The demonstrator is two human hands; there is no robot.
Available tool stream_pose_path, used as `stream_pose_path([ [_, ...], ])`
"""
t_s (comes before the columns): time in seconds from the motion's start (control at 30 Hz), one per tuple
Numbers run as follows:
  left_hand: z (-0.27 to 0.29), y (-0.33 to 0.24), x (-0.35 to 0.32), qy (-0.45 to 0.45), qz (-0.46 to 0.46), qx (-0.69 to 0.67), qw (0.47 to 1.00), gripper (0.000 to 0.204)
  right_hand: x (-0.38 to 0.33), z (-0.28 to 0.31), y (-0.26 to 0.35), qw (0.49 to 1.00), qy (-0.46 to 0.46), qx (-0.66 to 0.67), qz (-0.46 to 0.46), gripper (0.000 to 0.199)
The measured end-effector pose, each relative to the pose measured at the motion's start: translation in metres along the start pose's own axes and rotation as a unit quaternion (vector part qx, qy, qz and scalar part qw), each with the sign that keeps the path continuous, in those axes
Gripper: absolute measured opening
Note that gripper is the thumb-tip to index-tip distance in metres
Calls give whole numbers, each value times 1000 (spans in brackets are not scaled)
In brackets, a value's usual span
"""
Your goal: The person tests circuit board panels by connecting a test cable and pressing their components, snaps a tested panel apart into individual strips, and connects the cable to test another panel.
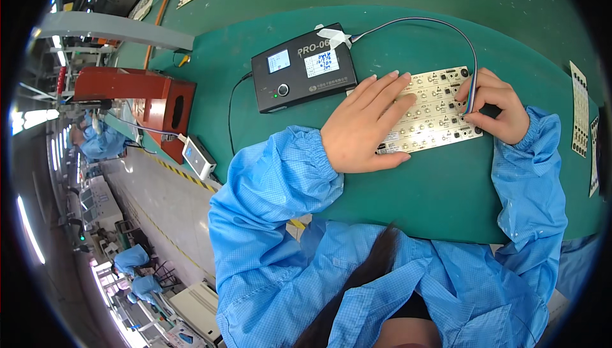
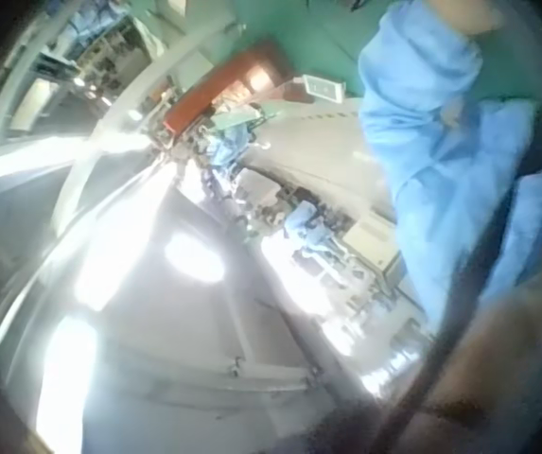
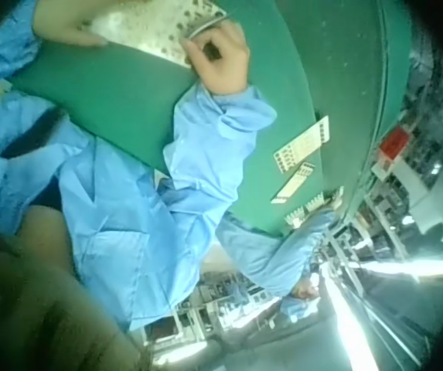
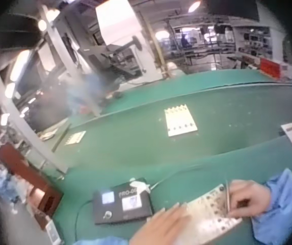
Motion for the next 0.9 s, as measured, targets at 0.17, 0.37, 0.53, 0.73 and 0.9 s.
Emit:
stream_pose_path([
  [0.17,-1,1,-1,0,0,-1,1000,80,0,-1,-1,1000,2,-4,-1,17],
  [0.37,-1,1,-2,3,1,-1,1000,81,0,-3,-3,1000,4,0,-2,17],
  [0.53,-2,2,-1,6,1,-3,1000,80,0,-3,-4,1000,5,-4,-5,17],
  [0.73,-1,3,-2,-1,3,-8,1000,81,1,-3,-3,1000,0,0,-5,18],
  [0.9,-2,4,-2,0,6,-10,1000,81,1,-3,-4,1000,0,4,-1,18],
])
Point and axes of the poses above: each hand's wrist, its own x-axis towards the middle knuckle, its own z-axis out of the back of the hand, y = z × x, the point moved 8 cm from there along x, towards the middle knuckle, and after that the axes turned 3 degrees about -x, right-handed, at the moved point
